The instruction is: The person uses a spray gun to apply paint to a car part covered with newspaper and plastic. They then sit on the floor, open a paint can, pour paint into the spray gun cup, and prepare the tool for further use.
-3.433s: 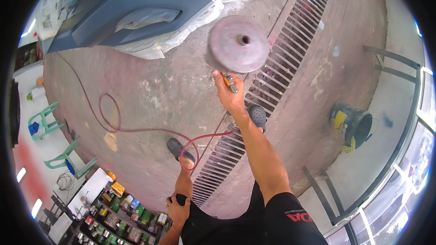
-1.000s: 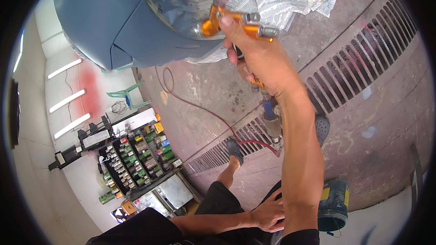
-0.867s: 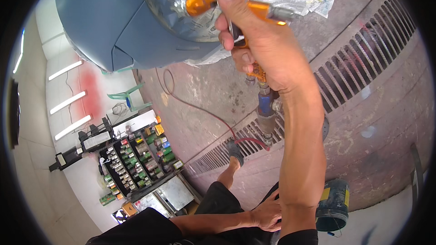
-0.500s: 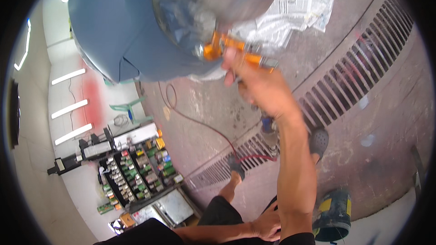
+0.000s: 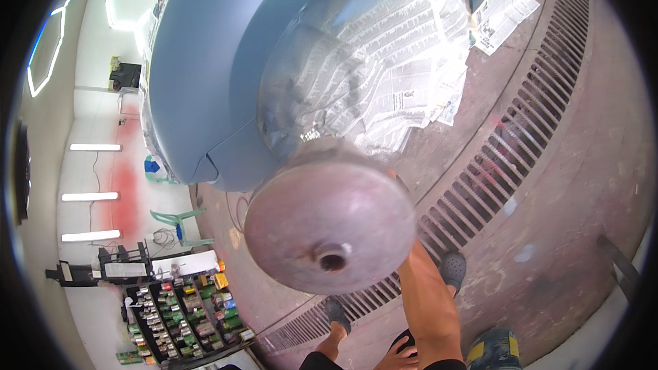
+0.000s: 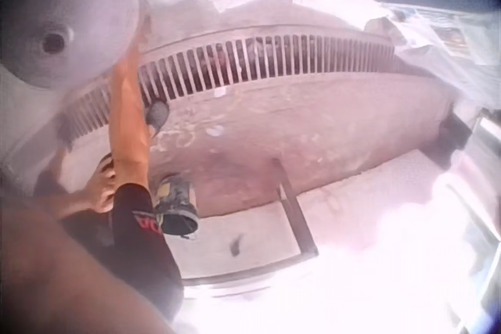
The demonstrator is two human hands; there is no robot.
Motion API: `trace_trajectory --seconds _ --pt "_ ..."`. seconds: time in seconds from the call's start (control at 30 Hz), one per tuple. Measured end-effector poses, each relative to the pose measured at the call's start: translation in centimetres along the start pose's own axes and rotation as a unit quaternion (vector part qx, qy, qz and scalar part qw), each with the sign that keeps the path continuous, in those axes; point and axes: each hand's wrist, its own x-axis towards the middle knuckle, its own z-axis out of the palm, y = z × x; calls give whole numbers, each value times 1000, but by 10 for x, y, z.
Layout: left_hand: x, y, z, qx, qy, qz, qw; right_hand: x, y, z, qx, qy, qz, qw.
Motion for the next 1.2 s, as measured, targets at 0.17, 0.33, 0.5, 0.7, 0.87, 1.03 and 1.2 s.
trace_trajectory --seconds 0.17,0.33,0.5,0.7,0.87,1.03,1.2 --pt "2 6 6 -12 5 -29 999 32 -12 -28 49 112 49 991" --pt "8 13 10 -14 13 -47 999 70 -56 -63 77 216 47 972" --pt "22 10 16 40 18 -15 999 94 -129 -87 -33 269 74 960" --pt "36 22 9 86 -65 -53 993 87 -176 -91 -43 125 136 982" --pt "43 21 27 103 -52 -54 992 116 -199 -122 -160 262 61 950" --pt "51 28 35 110 -33 -54 992 104 -213 -105 -239 174 -62 953" --pt "41 27 47 116 -17 -59 991 74 -243 -59 -264 -48 -119 956"
